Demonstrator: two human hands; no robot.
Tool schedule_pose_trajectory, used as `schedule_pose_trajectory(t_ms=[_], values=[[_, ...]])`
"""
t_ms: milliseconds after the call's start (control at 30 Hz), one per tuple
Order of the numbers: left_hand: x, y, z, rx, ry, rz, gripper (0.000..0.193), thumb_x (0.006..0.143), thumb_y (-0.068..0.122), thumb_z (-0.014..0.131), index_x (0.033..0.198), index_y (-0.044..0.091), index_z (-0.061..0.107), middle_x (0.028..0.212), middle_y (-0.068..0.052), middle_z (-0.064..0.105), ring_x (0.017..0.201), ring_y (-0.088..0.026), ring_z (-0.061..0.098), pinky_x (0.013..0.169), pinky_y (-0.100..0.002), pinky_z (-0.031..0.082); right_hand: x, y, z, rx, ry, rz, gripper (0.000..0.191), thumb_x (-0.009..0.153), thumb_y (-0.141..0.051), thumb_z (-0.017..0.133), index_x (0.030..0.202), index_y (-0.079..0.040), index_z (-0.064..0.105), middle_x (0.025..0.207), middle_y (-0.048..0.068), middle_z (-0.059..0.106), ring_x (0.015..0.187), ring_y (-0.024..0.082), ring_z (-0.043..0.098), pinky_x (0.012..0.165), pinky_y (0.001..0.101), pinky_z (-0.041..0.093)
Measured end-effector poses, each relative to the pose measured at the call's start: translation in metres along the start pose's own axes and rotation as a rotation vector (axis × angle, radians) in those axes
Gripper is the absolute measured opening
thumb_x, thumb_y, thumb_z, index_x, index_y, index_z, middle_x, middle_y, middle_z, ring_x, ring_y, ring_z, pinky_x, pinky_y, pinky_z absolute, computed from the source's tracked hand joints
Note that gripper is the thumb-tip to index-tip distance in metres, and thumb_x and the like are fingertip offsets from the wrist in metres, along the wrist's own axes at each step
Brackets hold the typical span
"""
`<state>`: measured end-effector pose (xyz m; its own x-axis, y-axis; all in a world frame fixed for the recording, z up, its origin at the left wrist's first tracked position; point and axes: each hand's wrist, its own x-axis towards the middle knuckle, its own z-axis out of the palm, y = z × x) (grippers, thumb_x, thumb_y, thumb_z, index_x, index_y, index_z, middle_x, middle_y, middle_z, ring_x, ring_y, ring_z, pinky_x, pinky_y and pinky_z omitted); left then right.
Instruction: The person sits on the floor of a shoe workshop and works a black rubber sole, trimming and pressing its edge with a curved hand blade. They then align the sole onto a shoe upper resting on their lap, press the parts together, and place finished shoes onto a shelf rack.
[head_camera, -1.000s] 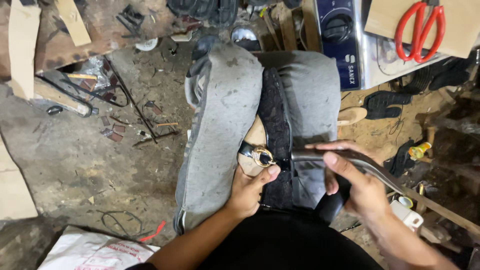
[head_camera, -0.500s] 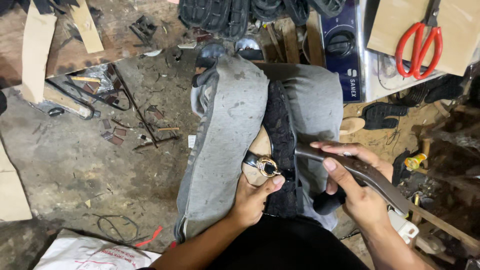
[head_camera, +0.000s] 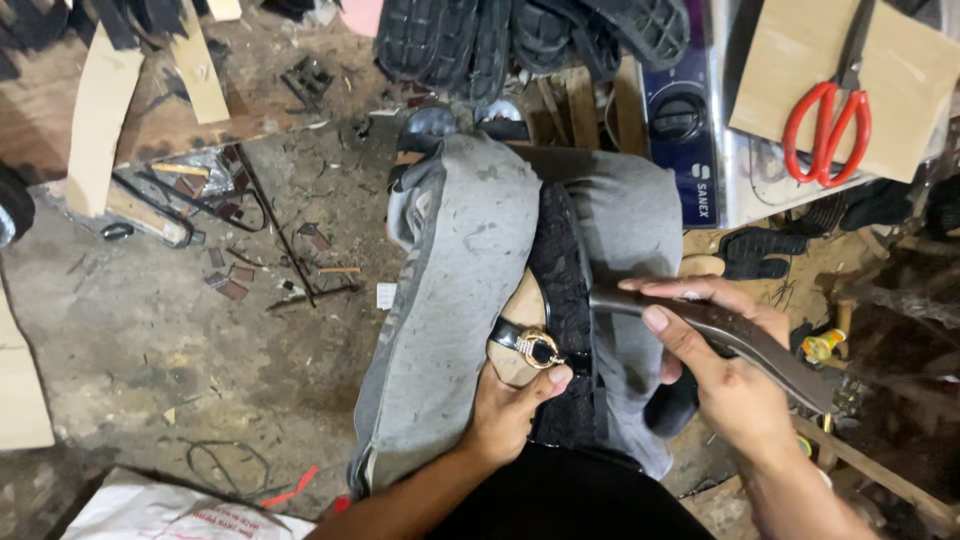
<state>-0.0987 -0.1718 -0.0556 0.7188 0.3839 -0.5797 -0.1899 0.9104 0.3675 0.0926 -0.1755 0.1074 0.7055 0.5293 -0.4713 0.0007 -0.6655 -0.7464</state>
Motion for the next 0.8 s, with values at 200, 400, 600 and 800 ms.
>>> schedule_pose_trajectory(t_ms=[200,400,600,800], values=[[0.001,-0.008,-0.008,-0.013,0.035,-0.056,0.03,0.09,0.002,0.075,0.116,0.005,0.061,0.101,0.002,0.062,0.091,-0.009,0.063,0.083,-0.028,0.057,0.025,-0.015,-0.01,-0.37,-0.234,-0.337,0.018,0.087,-0.013,0.078,0.105,-0.006,0.078,0.094,0.005,0.082,0.054,0.008,0.064,0.046,0.0231,0.048],[-0.005,-0.006,-0.013,0.042,0.028,-0.088,0.035,0.09,0.003,0.077,0.121,0.007,0.061,0.098,0.003,0.061,0.08,-0.008,0.053,0.065,-0.025,0.043,0.026,0.018,-0.031,-0.194,-0.281,-0.291,0.019,0.086,-0.008,0.077,0.104,-0.003,0.075,0.101,0.012,0.079,0.055,0.011,0.062,0.048,0.0248,0.05],[-0.032,-0.011,-0.015,0.111,-0.057,0.02,0.034,0.086,0.005,0.08,0.114,0.006,0.062,0.099,0.003,0.062,0.087,-0.008,0.06,0.075,-0.025,0.05,-0.04,0.054,-0.005,0.745,-0.19,0.039,0.027,0.093,-0.011,0.068,0.115,0.004,0.066,0.121,0.024,0.072,0.053,0.012,0.057,0.048,0.0265,0.049],[-0.027,-0.003,-0.009,0.145,-0.073,0.11,0.033,0.086,0.006,0.081,0.114,0.004,0.063,0.101,0.003,0.061,0.093,-0.008,0.059,0.085,-0.026,0.05,-0.032,0.04,-0.003,0.473,-0.069,0.047,0.025,0.092,-0.01,0.068,0.111,0.006,0.068,0.108,0.02,0.075,0.051,0.012,0.054,0.048,0.0265,0.046]])
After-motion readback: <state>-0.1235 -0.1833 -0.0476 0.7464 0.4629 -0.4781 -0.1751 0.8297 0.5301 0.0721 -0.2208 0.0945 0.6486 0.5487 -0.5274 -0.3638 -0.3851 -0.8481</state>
